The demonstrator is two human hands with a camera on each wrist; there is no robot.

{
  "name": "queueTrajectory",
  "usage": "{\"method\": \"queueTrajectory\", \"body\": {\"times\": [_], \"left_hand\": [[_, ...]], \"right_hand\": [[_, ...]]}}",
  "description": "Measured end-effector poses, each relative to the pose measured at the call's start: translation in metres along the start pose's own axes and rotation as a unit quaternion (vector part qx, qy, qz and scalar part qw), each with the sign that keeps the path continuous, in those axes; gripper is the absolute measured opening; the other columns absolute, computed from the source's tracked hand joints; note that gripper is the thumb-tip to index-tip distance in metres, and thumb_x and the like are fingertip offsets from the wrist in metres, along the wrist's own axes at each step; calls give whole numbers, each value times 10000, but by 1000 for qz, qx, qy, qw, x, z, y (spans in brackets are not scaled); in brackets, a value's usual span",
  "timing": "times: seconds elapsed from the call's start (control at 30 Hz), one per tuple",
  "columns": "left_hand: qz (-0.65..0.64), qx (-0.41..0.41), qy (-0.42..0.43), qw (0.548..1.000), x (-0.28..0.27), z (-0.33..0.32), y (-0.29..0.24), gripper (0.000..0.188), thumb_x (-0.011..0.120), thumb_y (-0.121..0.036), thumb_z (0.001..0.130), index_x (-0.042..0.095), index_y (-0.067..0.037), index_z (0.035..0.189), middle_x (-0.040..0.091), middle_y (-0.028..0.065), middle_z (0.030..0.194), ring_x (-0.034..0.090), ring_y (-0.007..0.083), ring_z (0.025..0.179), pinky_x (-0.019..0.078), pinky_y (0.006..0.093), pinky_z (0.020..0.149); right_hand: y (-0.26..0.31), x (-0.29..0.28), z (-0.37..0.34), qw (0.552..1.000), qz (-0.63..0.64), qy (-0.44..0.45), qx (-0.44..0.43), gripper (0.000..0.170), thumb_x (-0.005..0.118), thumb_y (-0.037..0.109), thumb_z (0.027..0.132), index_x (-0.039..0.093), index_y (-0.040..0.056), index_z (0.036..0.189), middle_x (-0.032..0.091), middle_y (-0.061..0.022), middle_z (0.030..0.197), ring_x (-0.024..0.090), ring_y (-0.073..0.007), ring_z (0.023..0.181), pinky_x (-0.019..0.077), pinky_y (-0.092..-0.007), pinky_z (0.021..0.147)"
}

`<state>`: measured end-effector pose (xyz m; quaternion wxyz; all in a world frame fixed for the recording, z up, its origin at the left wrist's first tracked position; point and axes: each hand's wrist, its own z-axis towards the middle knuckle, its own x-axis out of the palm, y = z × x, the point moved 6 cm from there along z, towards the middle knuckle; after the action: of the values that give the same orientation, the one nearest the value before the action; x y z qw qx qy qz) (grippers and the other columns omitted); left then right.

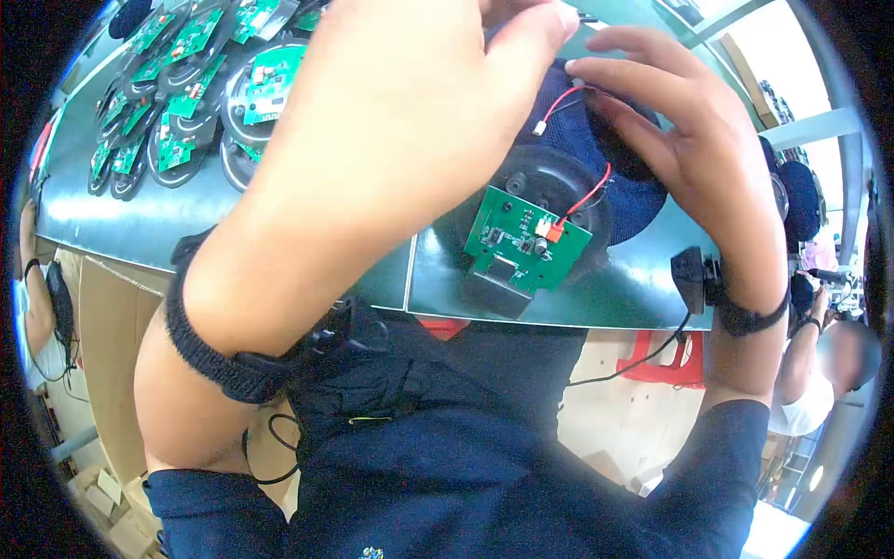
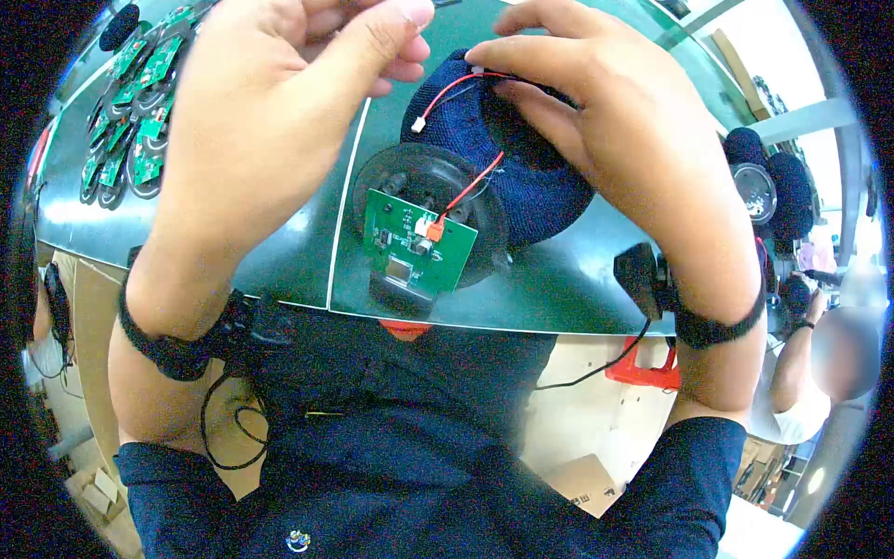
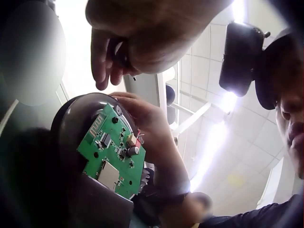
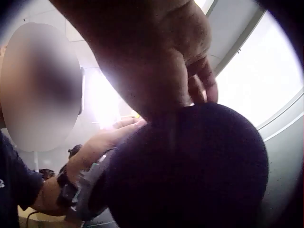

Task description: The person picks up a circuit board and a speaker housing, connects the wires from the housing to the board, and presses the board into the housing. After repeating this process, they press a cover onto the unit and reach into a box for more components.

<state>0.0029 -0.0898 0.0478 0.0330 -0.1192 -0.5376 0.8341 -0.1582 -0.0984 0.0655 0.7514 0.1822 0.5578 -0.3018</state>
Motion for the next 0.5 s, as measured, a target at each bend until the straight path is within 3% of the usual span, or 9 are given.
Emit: {"method": "queueTrajectory", "body": {"times": [0.03, 0.1, 0.17, 0.27, 0.3, 0.33, 0.37, 0.43, 0.5], "left_hand": [[-51, -2, -6, 999, 4, 1, 7, 189, 591, -98, 988, 645, 68, 914, 620, 57, 718, 527, 72, 651, 450, 253, 591], [-20, -4, -3, 1000, 2, -1, 3, 197, 591, -103, 986, 641, 67, 900, 620, 63, 712, 532, 76, 649, 453, 258, 595], [12, -7, -2, 1000, 3, -1, 4, 206, 590, -109, 983, 638, 66, 886, 619, 68, 707, 537, 81, 646, 455, 263, 599], [84, 38, -29, 995, 2, -2, 8, 203, 594, -119, 967, 637, 59, 879, 634, 116, 708, 584, 161, 632, 472, 316, 613], [113, 87, -25, 989, 0, -5, -1, 200, 599, -124, 957, 639, 54, 874, 638, 145, 724, 603, 224, 659, 479, 350, 637], [141, 137, -19, 980, 1, -7, -9, 197, 603, -129, 946, 641, 49, 869, 642, 174, 741, 622, 287, 687, 485, 383, 662], [139, 136, -15, 981, 4, -5, -7, 197, 603, -129, 946, 641, 49, 869, 642, 174, 741, 622, 287, 687, 485, 383, 662], [251, 149, -53, 955, 9, -1, -6, 197, 613, -131, 927, 641, 52, 859, 639, 211, 773, 621, 365, 761, 485, 423, 709], [242, 129, -32, 961, 10, 2, -5, 201, 614, -134, 924, 643, 55, 861, 638, 216, 780, 618, 369, 781, 484, 423, 723]], "right_hand": [[-4, 2, 2, 1000, 17, 12, -13, 286, 730, 29, 825, 708, 49, 1109, 646, -128, 1222, 654, -241, 1038, 520, -351, 893], [2, 6, 2, 999, 33, 23, -23, 261, 718, 12, 832, 714, 42, 1092, 638, -141, 1251, 655, -252, 1081, 522, -353, 907], [19, -1, 4, 992, -70, -100, -20, 196, 636, 96, 979, 581, -27, 1121, 701, -162, 1058, 687, -138, 802, 567, -281, 669], [15, 4, -3, 986, 25, -162, 32, 154, 610, 142, 999, 599, 3, 1065, 659, -100, 1103, 618, -94, 858, 522, -271, 714], [1, 0, -6, 986, 26, -161, 33, 154, 610, 142, 999, 599, 3, 1065, 659, -100, 1103, 618, -94, 858, 522, -271, 714], [-18, -1, -11, 989, 108, -96, -26, 137, 650, 66, 930, 659, 8, 1054, 632, -146, 1208, 626, -198, 1017, 517, -326, 839], [-24, 1, -16, 978, 189, -29, -83, 186, 690, -10, 860, 718, 13, 1043, 606, -193, 1312, 634, -302, 1176, 513, -380, 963], [-24, 2, -25, 977, 199, -36, -63, 160, 674, -19, 873, 711, -2, 1028, 592, -215, 1328, 620, -326, 1200, 502, -406, 989], [-25, 2, -36, 971, 224, -78, -44, 120, 645, -30, 894, 691, -28, 1006, 565, -243, 1361, 588, -353, 1250, 470, -446, 1049]]}}
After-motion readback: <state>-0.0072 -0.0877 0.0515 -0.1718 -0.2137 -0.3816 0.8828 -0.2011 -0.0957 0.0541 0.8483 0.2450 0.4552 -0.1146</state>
